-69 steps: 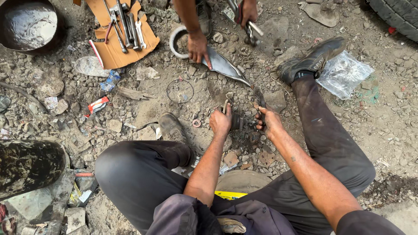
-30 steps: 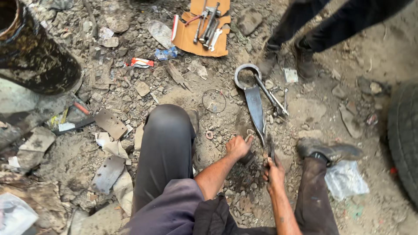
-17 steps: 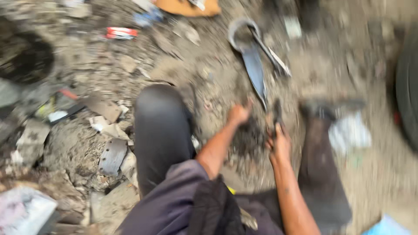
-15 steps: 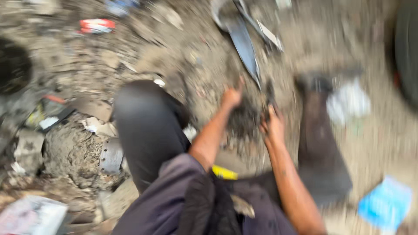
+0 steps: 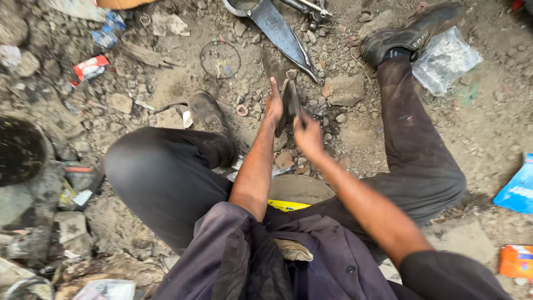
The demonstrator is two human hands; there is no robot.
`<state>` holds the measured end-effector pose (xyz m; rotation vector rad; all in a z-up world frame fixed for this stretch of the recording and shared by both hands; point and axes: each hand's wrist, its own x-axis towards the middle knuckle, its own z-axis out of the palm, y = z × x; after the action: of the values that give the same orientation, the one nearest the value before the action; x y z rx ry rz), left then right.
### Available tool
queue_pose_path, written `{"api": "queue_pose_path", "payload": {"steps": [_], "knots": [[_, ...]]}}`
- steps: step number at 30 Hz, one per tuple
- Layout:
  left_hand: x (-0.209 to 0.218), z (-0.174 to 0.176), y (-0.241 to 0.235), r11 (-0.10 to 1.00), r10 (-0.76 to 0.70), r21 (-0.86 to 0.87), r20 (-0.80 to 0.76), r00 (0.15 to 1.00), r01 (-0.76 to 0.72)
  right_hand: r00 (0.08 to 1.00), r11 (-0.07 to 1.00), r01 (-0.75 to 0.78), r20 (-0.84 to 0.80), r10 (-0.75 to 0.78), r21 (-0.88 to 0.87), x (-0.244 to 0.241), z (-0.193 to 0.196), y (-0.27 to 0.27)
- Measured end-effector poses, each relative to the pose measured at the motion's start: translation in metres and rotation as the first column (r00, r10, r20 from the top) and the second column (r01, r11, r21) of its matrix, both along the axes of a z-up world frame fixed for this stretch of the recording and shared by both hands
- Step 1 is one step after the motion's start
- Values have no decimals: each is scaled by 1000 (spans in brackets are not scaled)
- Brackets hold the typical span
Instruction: The person sits on the ground and uses a wire brush to scrub a small metal part. They repeatedly rotate the part to clean different sides while surrounded by tools and debris.
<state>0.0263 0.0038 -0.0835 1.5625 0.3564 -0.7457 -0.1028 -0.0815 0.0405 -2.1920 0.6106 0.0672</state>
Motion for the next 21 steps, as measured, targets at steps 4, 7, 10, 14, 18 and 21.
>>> {"api": "queue_pose_path", "payload": {"steps": [4,7,10,14,18,21], "knots": [[-5,9,8,994,59,-88,-114,992,-70,964,892,239,-206,-170,385,60,22,-24],[3,10,13,985,136,-83,-143,980,-149,991,945,130,-18,-131,299,74,40,-37],[2,4,27,974,107,-177,-207,972,-145,997,994,-23,74,14,110,35,26,-27],[-8,-2,22,936,145,-295,-172,974,-192,1000,999,-9,25,7,52,-25,-10,5],[4,-3,9,991,130,30,-75,989,-128,995,998,65,-77,-66,-18,24,-19,8],[-2,-20,1,993,114,53,-84,990,-109,965,898,211,-229,-128,386,49,-11,-13]]}}
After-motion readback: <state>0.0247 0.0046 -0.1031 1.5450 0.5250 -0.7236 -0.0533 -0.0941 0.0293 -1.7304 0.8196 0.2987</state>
